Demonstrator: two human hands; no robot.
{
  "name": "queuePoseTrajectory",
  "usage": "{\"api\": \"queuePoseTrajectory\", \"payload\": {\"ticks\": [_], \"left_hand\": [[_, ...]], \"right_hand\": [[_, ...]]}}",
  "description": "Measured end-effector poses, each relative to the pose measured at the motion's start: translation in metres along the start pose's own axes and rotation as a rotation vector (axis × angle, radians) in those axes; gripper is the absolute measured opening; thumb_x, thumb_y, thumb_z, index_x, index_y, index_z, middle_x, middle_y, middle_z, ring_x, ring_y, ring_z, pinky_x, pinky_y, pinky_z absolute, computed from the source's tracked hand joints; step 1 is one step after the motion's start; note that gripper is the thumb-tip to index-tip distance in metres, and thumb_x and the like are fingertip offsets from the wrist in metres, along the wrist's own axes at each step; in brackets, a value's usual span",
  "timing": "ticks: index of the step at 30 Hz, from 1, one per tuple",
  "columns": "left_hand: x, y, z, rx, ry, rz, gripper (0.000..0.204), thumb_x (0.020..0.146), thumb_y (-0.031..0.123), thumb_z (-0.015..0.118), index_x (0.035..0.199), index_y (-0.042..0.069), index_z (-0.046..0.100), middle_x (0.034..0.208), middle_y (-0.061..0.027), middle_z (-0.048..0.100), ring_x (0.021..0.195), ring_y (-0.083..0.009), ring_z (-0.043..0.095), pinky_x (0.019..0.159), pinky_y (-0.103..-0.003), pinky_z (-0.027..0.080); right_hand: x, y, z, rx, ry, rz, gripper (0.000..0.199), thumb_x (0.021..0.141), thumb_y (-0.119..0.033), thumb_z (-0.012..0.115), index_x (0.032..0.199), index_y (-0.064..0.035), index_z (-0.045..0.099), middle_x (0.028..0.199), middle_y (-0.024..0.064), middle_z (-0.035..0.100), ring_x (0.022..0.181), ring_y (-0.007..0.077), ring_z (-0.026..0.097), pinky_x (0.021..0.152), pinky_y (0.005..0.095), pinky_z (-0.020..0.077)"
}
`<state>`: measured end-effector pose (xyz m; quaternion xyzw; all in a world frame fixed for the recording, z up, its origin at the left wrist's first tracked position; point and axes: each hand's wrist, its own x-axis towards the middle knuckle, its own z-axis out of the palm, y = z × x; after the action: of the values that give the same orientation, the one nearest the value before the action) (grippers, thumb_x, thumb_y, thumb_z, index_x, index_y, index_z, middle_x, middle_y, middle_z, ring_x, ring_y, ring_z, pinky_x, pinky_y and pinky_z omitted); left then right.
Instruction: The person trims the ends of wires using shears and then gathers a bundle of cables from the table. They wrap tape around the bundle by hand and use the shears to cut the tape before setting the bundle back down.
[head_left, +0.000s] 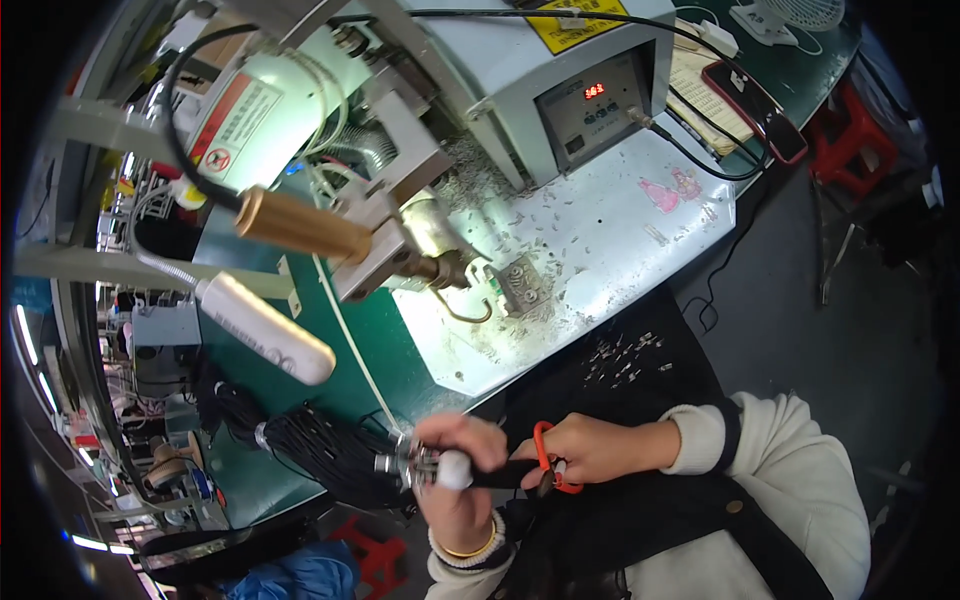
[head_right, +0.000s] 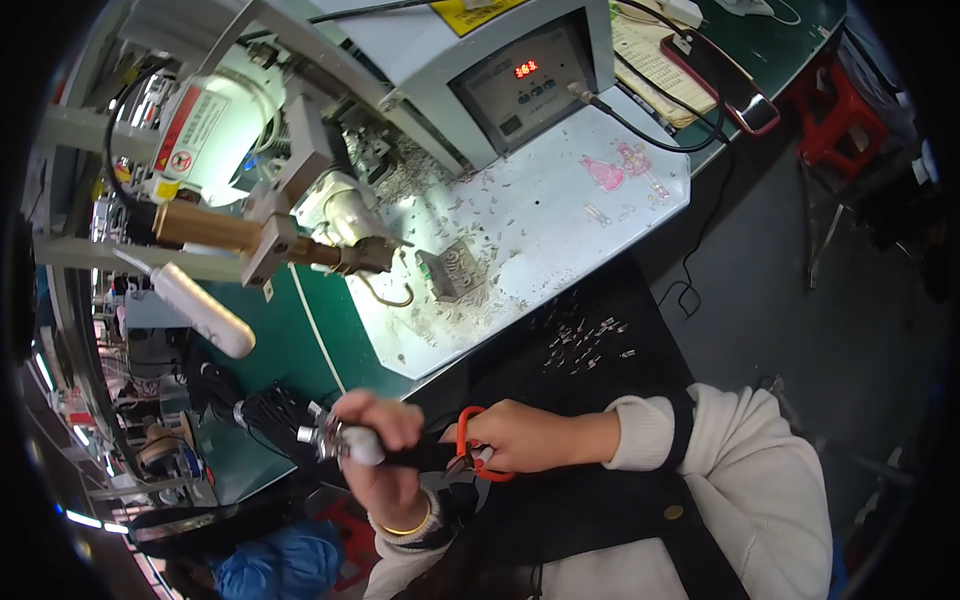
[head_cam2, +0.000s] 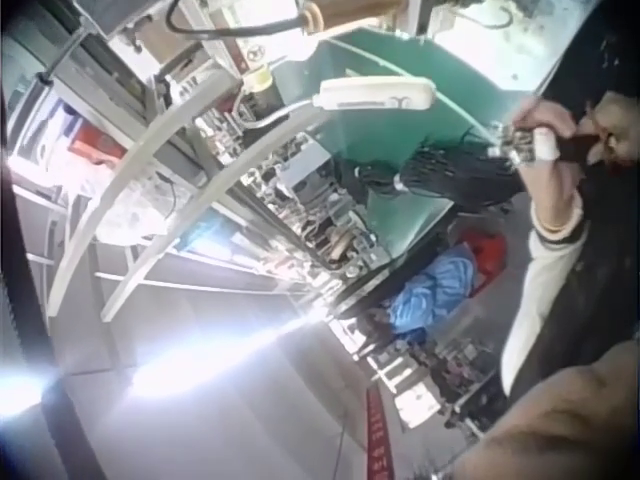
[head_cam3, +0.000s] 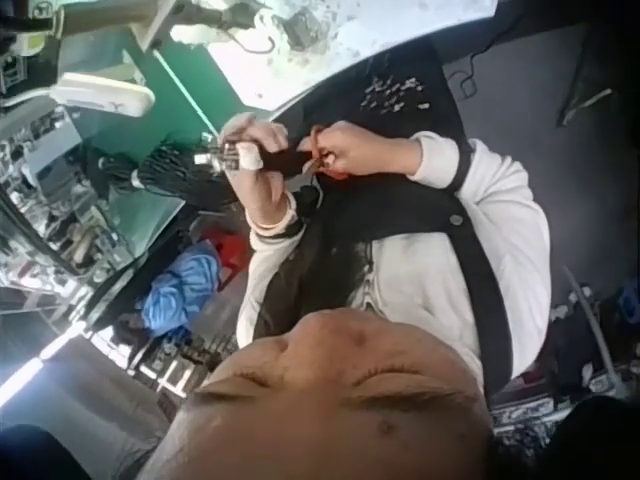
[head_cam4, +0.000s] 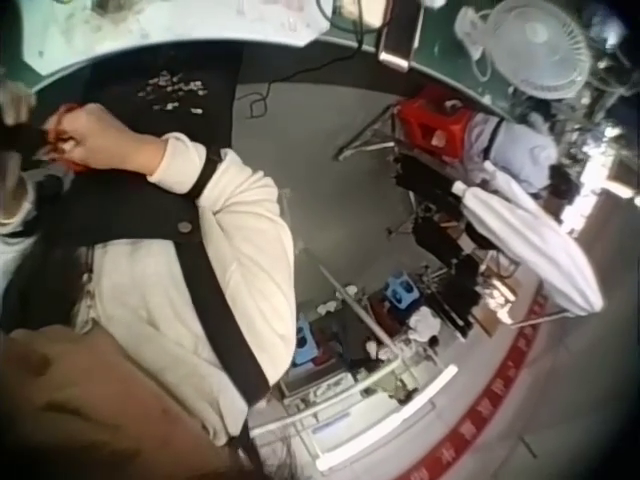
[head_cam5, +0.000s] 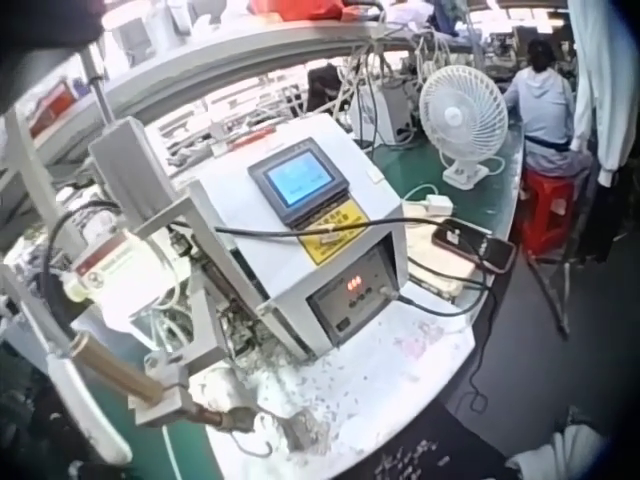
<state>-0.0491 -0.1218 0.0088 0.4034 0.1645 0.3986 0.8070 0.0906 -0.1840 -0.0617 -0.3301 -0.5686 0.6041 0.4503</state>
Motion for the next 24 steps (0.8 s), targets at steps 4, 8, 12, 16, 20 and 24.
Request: {"api": "queuePoseTrajectory", "payload": {"ticks": [4,8,12,16,20,24], "left_hand": [[-0.015,-0.007,-0.006,0.380,0.193,-0.087,0.020,0.085,0.014,0.049,0.097,-0.001,0.050,0.091,-0.0146,0.057,0.084,-0.0225,0.054,0.079,-0.035,0.042],[-0.026,-0.012,-0.013,0.442,0.085,-0.178,0.029,0.086,0.014,0.048,0.109,-0.002,0.048,0.099,-0.0152,0.056,0.093,-0.0214,0.053,0.086,-0.033,0.039],[-0.037,-0.010,-0.029,0.572,0.084,-0.252,0.034,0.086,0.016,0.047,0.115,-0.002,0.047,0.107,-0.0155,0.054,0.099,-0.0204,0.051,0.089,-0.032,0.038],[-0.041,-0.005,-0.036,0.628,0.115,-0.224,0.033,0.086,0.018,0.049,0.110,-0.003,0.051,0.114,-0.0164,0.052,0.104,-0.0198,0.050,0.089,-0.032,0.038],[-0.025,-0.016,-0.019,0.548,0.022,-0.180,0.032,0.085,0.017,0.051,0.110,-0.004,0.051,0.115,-0.0169,0.051,0.103,-0.0211,0.051,0.089,-0.033,0.038],[-0.014,-0.024,-0.017,0.509,-0.047,-0.122,0.030,0.085,0.018,0.051,0.106,-0.004,0.053,0.113,-0.0178,0.053,0.101,-0.0243,0.052,0.089,-0.034,0.038]], "right_hand": [[0.000,0.005,0.012,-0.209,0.109,-0.009,0.032,0.071,-0.006,0.061,0.102,-0.0025,0.056,0.070,0.0150,0.058,0.061,0.0210,0.059,0.056,0.0309,0.0447],[0.003,-0.008,0.018,-0.006,0.128,0.110,0.029,0.072,-0.004,0.060,0.100,-0.0015,0.056,0.071,0.0149,0.058,0.064,0.0213,0.061,0.057,0.0312,0.0450],[-0.002,-0.006,0.021,-0.245,0.359,-0.067,0.023,0.078,-0.012,0.060,0.098,-0.0006,0.056,0.070,0.0148,0.057,0.061,0.0185,0.059,0.058,0.0298,0.0442],[-0.003,-0.010,0.015,0.122,0.459,-0.056,0.021,0.081,-0.013,0.061,0.095,0.0014,0.055,0.075,0.0114,0.058,0.066,0.0130,0.057,0.063,0.0265,0.0454],[0.000,0.006,0.019,0.007,0.361,-0.006,0.018,0.082,-0.011,0.058,0.093,0.0029,0.056,0.069,0.0168,0.057,0.059,0.0158,0.050,0.058,0.0291,0.0429],[-0.003,0.006,0.011,-0.207,0.132,0.200,0.020,0.082,-0.012,0.058,0.095,0.0033,0.054,0.079,0.0088,0.060,0.071,0.0155,0.055,0.070,0.0259,0.0445]]}}
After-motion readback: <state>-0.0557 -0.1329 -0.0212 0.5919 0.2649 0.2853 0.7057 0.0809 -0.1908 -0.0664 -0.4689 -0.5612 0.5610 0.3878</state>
